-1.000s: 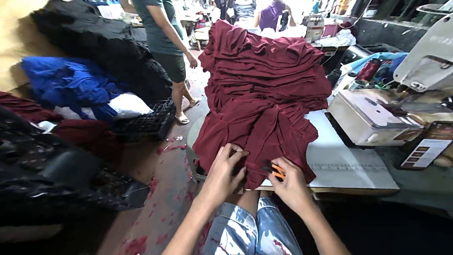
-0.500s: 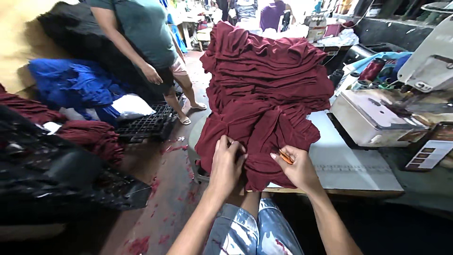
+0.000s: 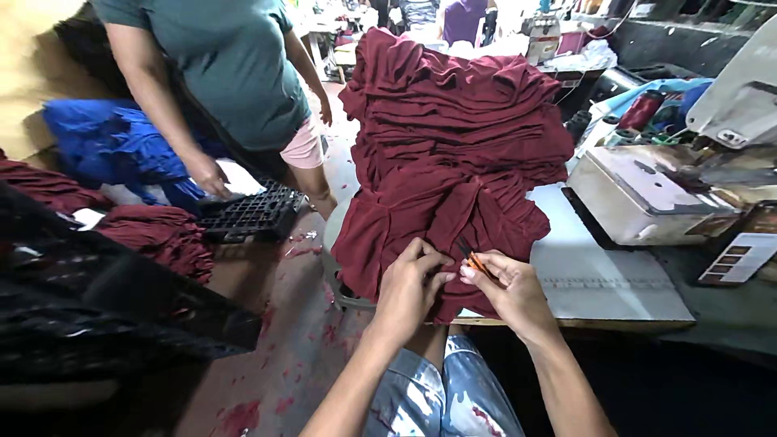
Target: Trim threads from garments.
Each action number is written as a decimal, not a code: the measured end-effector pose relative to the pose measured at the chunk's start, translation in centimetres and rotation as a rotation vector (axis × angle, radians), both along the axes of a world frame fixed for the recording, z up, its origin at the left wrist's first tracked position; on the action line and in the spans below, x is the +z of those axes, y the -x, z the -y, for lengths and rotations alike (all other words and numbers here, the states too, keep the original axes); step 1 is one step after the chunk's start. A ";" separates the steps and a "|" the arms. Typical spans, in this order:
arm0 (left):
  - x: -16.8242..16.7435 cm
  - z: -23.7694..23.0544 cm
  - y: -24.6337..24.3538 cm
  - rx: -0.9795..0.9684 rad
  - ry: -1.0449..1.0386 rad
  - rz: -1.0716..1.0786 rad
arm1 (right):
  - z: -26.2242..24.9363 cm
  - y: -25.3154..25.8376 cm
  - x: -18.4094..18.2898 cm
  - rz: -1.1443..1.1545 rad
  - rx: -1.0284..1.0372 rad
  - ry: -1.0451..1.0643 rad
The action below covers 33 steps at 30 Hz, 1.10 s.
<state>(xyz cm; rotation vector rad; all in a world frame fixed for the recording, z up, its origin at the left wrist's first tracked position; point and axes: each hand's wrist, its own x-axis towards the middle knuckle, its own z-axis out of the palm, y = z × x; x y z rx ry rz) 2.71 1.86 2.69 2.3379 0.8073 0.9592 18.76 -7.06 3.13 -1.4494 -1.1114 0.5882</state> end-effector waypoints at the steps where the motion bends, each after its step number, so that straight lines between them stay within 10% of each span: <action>1: -0.5 0.0 -0.4 0.028 -0.013 0.019 | -0.1 0.0 -0.2 -0.006 -0.007 0.013; 8: -0.6 -0.9 0.0 0.014 0.442 0.358 | 0.1 -1.4 -0.6 0.196 0.049 0.011; 22: -0.1 -1.0 1.0 0.026 0.552 0.453 | 0.0 -1.7 0.9 0.422 0.123 0.129; 33: -2.0 -0.2 0.2 0.067 -0.014 0.125 | -0.2 -1.2 0.8 0.175 0.082 0.029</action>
